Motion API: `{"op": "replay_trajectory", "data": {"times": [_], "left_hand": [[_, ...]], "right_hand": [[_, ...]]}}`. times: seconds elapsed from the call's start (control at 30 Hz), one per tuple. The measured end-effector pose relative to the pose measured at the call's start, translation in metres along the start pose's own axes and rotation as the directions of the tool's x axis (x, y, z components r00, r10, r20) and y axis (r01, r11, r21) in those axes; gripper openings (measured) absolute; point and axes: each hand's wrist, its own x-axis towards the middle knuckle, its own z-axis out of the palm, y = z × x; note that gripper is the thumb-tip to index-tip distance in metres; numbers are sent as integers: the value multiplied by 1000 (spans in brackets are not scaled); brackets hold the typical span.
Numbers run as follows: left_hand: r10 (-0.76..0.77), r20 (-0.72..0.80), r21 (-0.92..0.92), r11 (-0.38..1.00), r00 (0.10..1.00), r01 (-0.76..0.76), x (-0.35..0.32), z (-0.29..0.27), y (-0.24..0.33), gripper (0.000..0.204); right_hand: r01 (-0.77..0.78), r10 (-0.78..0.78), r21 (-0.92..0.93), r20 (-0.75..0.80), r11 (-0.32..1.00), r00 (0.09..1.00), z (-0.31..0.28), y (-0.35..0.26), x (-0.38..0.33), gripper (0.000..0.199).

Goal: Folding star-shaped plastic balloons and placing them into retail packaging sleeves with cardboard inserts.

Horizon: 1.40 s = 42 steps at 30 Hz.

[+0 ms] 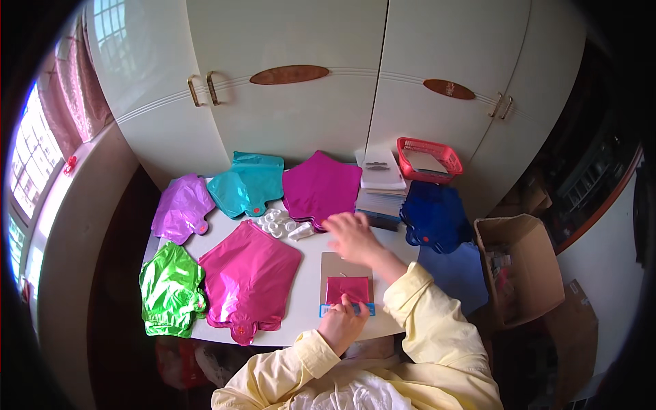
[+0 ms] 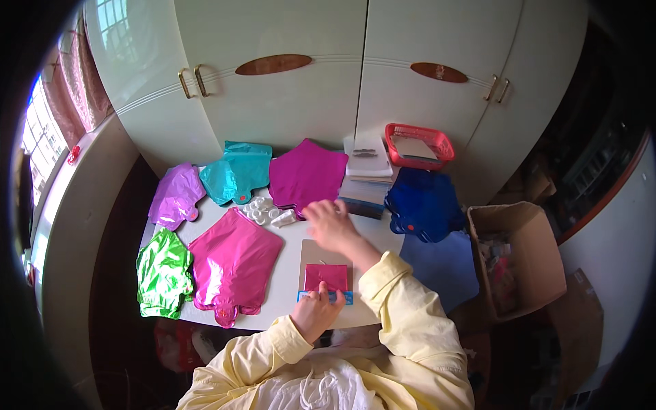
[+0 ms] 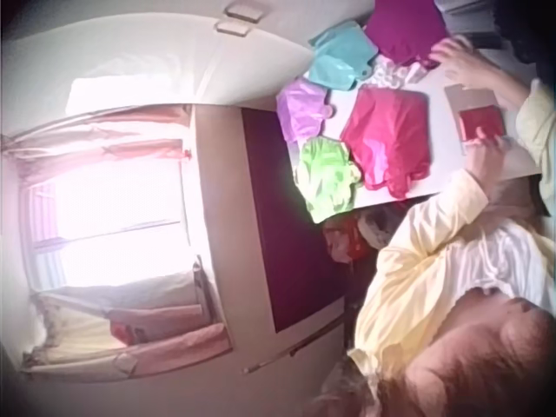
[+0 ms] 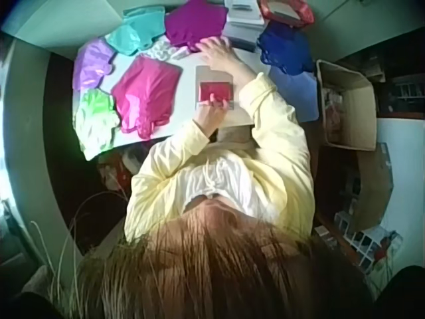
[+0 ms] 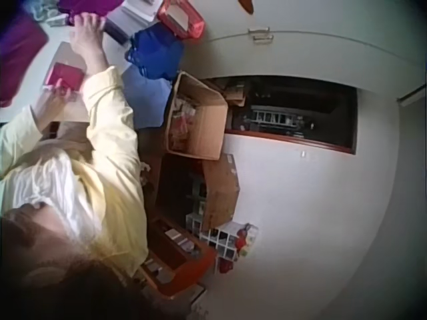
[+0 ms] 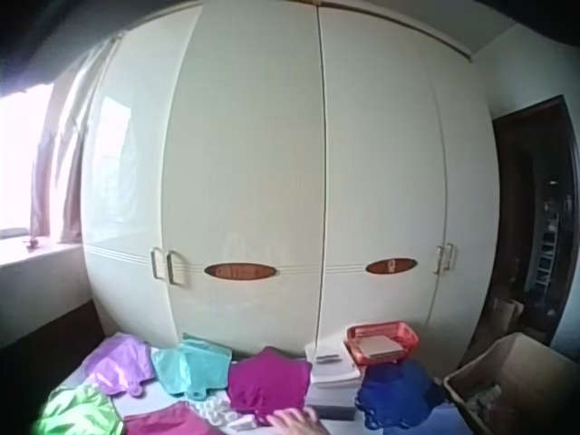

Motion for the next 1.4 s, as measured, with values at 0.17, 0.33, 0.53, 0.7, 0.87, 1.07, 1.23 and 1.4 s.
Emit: {"op": "replay_trajectory", "data": {"times": [0.17, 0.33, 0.53, 0.7, 0.87, 1.07, 1.23, 1.4], "left_hand": [[-10, -4, 23, 1000, 1000, 10, -3, 1, -2, 31], [-6, 27, 7, 1000, 1000, 6, -1, -8, -1, 32], [5, -3, -40, 999, 1000, -5, -1, 2, -7, 32], [-11, 2, -47, 999, 1000, 11, 0, 0, -5, 31], [23, 44, -85, 996, 999, -20, 1, -8, -7, 33], [-23, 24, -76, 997, 999, 24, -1, -2, -5, 32], [-20, -28, -25, 1000, 999, 19, 0, 3, -4, 30], [-22, -32, -37, 999, 999, 20, 0, 2, -6, 29]], "right_hand": [[-177, 172, -45, -103, 983, 980, -23, 75, 39, 25], [-400, 409, -88, 123, 912, 904, -21, 158, 47, 42], [-453, 466, -116, 303, 884, 831, -6, 189, 39, 46], [-338, 389, -229, 231, 913, 892, -12, 186, 34, 40], [-102, 105, -209, -1, 973, 995, -22, 156, 38, 33], [353, -354, 15, 45, 935, 934, -3, 7, 64, 36], [328, -338, -104, -106, 939, 935, 46, -2, 65, 16], [381, -387, -66, -153, 922, 909, 51, 7, 76, 14]]}}
